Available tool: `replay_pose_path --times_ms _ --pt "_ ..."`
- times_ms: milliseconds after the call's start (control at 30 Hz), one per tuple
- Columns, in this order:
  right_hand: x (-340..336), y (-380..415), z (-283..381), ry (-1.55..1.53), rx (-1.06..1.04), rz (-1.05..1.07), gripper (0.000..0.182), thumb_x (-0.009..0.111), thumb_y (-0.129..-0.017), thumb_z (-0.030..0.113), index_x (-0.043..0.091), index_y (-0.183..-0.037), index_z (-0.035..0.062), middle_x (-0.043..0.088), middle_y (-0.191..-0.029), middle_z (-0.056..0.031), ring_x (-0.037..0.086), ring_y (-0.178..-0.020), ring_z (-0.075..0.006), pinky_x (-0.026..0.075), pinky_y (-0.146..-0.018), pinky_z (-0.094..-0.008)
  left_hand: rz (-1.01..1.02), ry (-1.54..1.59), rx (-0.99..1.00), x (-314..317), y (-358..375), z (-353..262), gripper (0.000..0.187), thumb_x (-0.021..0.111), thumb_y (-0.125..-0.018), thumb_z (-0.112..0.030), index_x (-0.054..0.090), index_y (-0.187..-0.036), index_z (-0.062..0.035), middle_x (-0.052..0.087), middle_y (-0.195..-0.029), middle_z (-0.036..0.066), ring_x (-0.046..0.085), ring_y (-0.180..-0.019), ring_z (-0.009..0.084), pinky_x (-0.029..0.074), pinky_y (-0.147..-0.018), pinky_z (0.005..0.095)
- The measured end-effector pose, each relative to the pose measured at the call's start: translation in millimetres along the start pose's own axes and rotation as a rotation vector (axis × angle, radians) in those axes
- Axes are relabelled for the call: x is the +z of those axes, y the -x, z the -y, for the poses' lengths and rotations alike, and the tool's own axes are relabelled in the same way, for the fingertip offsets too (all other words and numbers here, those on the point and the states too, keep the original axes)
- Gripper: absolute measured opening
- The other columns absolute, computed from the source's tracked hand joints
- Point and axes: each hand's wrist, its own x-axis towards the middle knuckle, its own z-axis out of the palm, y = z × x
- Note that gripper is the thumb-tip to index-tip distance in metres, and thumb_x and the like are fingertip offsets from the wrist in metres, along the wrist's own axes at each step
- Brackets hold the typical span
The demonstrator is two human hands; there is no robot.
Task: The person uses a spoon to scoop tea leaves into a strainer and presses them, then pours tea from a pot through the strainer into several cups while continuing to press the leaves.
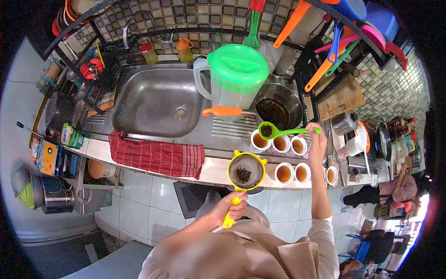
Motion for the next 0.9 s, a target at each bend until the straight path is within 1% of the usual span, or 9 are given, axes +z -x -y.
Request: replay_pose_path --times_ms 167,233,467,533,667,733,767,833,900 --pt "-1 1 5 0.029 -0.012 0.011 0.010 0.046 -0.084 0.008 0.051 -0.081 -0.0002 0.052 -0.077 -0.0045 0.054 -0.064 -0.0115 0.040 -0.063 -0.0225 0.005 -0.009 -0.004 -1 0 1 0.023 0.044 -0.085 -0.031 0.041 -0.070 -0.0142 0.025 -0.044 -0.006 0.023 -0.034 0.0033 0.020 -0.029 0.0170" --pt "-1 1 9 -0.009 0.001 0.011 0.010 0.045 -0.083 0.007 0.051 -0.081 -0.0001 0.052 -0.078 -0.0048 0.053 -0.064 -0.0113 0.040 -0.064 -0.0223 -0.013 0.003 -0.007 1 0 1 0.023 0.044 -0.085 -0.031 0.040 -0.071 -0.0143 0.025 -0.044 -0.006 0.023 -0.034 0.0034 0.020 -0.029 0.0170" --pt "-4 8 23 0.017 -0.028 0.036 0.010 0.043 -0.083 0.005 0.051 -0.080 0.0001 0.051 -0.077 -0.0045 0.052 -0.064 -0.0104 0.038 -0.063 -0.0218 -0.006 0.000 -0.003 3 0 1 0.023 0.043 -0.085 -0.032 0.040 -0.070 -0.0143 0.025 -0.044 -0.006 0.023 -0.034 0.0034 0.020 -0.029 0.0171" --pt "-5 14 29 0.017 0.012 0.084 0.010 0.043 -0.082 0.006 0.051 -0.079 0.0002 0.051 -0.076 -0.0039 0.051 -0.063 -0.0103 0.037 -0.064 -0.0218 0.004 0.042 -0.026 1 -1 2 0.023 0.043 -0.086 -0.032 0.040 -0.070 -0.0143 0.025 -0.044 -0.006 0.023 -0.034 0.0034 0.020 -0.029 0.0170" --pt "3 27 43 -0.053 0.060 0.095 0.011 0.043 -0.082 0.008 0.051 -0.078 0.0003 0.052 -0.075 -0.0040 0.051 -0.063 -0.0104 0.037 -0.065 -0.0227 0.022 0.040 -0.029 2 -1 2 0.023 0.043 -0.086 -0.031 0.040 -0.070 -0.0143 0.025 -0.044 -0.006 0.023 -0.034 0.0034 0.020 -0.029 0.0167" --pt "3 33 43 -0.011 0.045 0.161 0.014 0.041 -0.081 0.012 0.048 -0.077 -0.0002 0.045 -0.073 -0.0059 0.051 -0.061 -0.0135 0.037 -0.063 -0.0232 0.023 0.029 -0.035 2 -2 2 0.024 0.043 -0.086 -0.031 0.039 -0.070 -0.0142 0.025 -0.044 -0.006 0.023 -0.034 0.0034 0.020 -0.029 0.0165" --pt "2 35 40 -0.010 0.046 0.161 0.014 0.041 -0.081 0.012 0.048 -0.077 -0.0002 0.045 -0.073 -0.0059 0.051 -0.061 -0.0135 0.037 -0.063 -0.0232 0.024 0.030 -0.036 2 -2 2 0.024 0.043 -0.086 -0.031 0.039 -0.070 -0.0142 0.025 -0.044 -0.006 0.023 -0.034 0.0034 0.020 -0.029 0.0165" --pt "0 40 34 0.077 0.011 0.231 0.015 0.042 -0.079 0.012 0.048 -0.074 -0.0008 0.045 -0.073 -0.0068 0.051 -0.060 -0.0144 0.038 -0.060 -0.0241 0.016 0.021 -0.025 3 -2 2 0.024 0.042 -0.086 -0.032 0.039 -0.070 -0.0143 0.025 -0.044 -0.006 0.023 -0.034 0.0034 0.019 -0.029 0.0164" --pt "6 47 38 0.028 0.047 0.232 0.015 0.042 -0.078 0.012 0.048 -0.073 -0.0010 0.044 -0.073 -0.0070 0.051 -0.060 -0.0147 0.039 -0.059 -0.0245 0.019 0.024 -0.027 2 -3 3 0.024 0.042 -0.086 -0.032 0.039 -0.070 -0.0144 0.025 -0.044 -0.006 0.023 -0.034 0.0034 0.019 -0.029 0.0165"
